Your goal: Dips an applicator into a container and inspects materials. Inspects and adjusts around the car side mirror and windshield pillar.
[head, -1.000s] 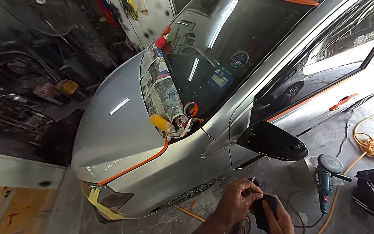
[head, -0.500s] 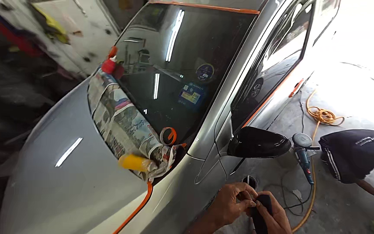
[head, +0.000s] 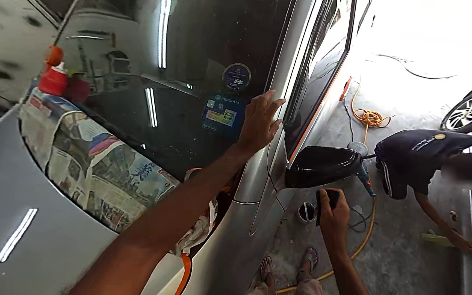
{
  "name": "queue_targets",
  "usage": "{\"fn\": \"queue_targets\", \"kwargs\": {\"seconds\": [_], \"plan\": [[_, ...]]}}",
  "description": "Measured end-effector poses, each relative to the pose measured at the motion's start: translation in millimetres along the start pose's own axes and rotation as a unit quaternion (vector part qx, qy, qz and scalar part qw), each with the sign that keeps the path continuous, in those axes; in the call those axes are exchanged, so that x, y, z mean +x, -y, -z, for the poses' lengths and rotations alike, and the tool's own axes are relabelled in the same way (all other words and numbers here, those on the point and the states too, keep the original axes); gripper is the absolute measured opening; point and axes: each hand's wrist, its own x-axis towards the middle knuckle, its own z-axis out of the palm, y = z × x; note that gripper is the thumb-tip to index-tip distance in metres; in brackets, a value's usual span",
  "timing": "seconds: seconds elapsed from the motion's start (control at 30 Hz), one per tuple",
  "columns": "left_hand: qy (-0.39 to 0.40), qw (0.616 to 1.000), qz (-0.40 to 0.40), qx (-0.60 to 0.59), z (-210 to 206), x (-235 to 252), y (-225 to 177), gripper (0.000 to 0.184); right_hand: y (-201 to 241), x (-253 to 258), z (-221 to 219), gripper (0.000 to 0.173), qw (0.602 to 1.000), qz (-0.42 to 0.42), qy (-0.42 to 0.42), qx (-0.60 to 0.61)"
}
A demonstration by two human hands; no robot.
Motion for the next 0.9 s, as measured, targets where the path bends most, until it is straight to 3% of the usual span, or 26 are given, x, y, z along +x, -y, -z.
{"fn": "queue_targets", "kwargs": {"seconds": [0.13, 0.47, 0.9], "plan": [[0.019, 0.999, 0.001, 0.033, -10.2, 3.8, 0.3, 0.056, 1.7, 19.9, -12.8, 0.03, 0.998, 0.008, -0.051, -0.045], [0.027, 0.999, 0.02, 0.031, -13.1, 4.7, 4.5, 0.044, -1.2, 33.8, -29.2, 0.032, 0.99, 0.039, -0.084, -0.106], [0.035, 0.998, 0.026, 0.038, -13.9, 5.0, 6.1, 0.042, -4.5, 39.3, -45.3, 0.031, 0.973, 0.093, -0.125, -0.169]]}}
